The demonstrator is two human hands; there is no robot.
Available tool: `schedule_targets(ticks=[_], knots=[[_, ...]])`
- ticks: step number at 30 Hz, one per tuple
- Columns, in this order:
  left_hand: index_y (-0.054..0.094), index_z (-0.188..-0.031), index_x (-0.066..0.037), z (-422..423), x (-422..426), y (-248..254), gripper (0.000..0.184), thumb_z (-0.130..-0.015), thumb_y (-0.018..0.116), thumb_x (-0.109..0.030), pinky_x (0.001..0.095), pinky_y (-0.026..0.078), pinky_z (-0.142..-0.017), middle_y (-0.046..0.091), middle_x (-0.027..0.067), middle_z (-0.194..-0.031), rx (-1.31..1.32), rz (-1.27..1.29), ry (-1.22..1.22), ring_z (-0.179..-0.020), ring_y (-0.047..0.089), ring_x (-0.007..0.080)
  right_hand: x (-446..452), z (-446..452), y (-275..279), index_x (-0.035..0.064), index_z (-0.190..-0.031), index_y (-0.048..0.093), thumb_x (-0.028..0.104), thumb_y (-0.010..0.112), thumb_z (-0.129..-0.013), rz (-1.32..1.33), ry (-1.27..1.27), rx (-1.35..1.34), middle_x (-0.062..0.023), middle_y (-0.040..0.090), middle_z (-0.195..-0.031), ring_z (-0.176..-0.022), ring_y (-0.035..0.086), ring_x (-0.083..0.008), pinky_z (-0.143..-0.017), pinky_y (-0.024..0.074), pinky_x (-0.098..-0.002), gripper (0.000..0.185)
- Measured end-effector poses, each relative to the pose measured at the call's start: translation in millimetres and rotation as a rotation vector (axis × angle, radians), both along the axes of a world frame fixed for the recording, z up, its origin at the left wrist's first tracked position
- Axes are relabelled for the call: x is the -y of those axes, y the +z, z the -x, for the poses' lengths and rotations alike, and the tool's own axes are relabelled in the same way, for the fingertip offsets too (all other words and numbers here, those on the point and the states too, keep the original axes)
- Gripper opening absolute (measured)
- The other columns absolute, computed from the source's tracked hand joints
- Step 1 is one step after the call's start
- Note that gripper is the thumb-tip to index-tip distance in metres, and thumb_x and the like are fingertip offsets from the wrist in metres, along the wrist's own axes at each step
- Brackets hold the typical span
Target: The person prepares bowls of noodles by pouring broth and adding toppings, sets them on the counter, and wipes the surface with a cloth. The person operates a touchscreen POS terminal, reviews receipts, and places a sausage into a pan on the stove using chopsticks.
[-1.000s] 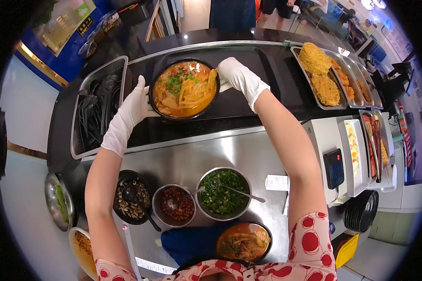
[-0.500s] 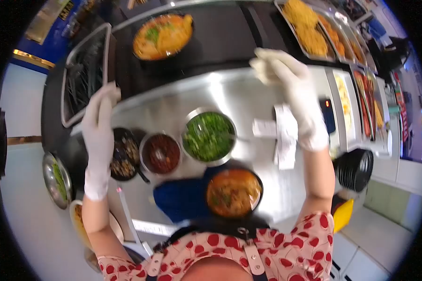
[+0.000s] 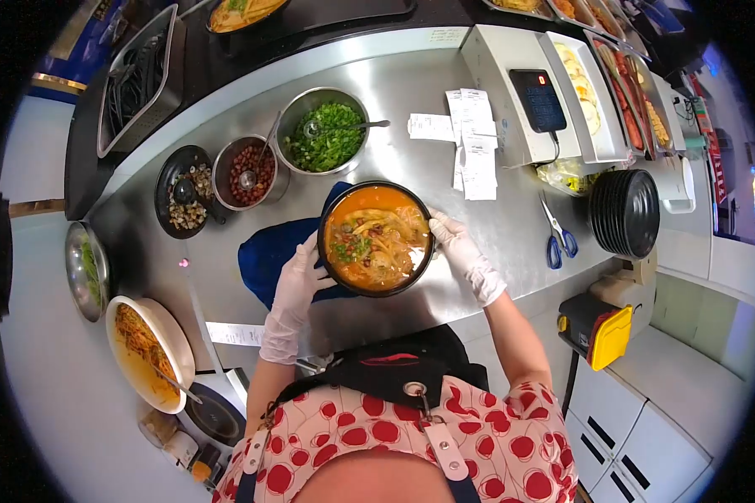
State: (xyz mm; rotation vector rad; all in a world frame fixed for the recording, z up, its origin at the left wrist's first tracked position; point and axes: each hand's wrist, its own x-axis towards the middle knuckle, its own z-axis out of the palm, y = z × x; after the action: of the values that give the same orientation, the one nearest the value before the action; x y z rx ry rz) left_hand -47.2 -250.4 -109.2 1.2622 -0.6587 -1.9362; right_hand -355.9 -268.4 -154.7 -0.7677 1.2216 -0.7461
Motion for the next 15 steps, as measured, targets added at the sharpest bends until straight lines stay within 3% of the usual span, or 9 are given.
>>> schedule_targets(ticks=[6, 12, 15], knots=[[0.027, -0.145, -0.002, 3, 1, 23, 0.065, -0.1, 0.029, -0.05, 0.043, 0.049, -0.092, 0.043, 0.0161, -0.139, -0.007, -0.022, -0.044, -0.116, 0.054, 0.0329, -7, 1, 13, 0.0062, -0.132, 0.052, 0.027, 0.054, -0.097, 0.02, -0.042, -0.023, 0.0032, 0.063, -0.099, -0.076, 0.055, -0.005, -0.068, 0.0477, -0.0221, 0.041], [0.026, -0.144, 0.0, 15, 13, 75, 0.066, -0.1, 0.028, -0.049, 0.0428, 0.05, -0.092, 0.043, 0.0166, -0.139, -0.075, -0.062, -0.119, -0.114, 0.056, 0.0328, -10, 14, 87, 0.0051, -0.132, 0.052, 0.026, 0.052, -0.097, -0.005, -0.078, -0.103, 0.0021, 0.062, -0.102, -0.081, 0.056, -0.0066, -0.07, 0.0477, -0.0227, 0.041], [0.027, -0.144, 0.0, 23, 34, 112, 0.066, -0.1, 0.029, -0.049, 0.0427, 0.05, -0.092, 0.043, 0.0164, -0.139, -0.121, -0.049, -0.149, -0.114, 0.056, 0.0325, 3, 22, 123, 0.0043, -0.131, 0.053, 0.025, 0.052, -0.097, 0.099, -0.096, -0.176, 0.0029, 0.062, -0.095, -0.076, 0.055, -0.0054, -0.067, 0.0465, -0.0208, 0.04]])
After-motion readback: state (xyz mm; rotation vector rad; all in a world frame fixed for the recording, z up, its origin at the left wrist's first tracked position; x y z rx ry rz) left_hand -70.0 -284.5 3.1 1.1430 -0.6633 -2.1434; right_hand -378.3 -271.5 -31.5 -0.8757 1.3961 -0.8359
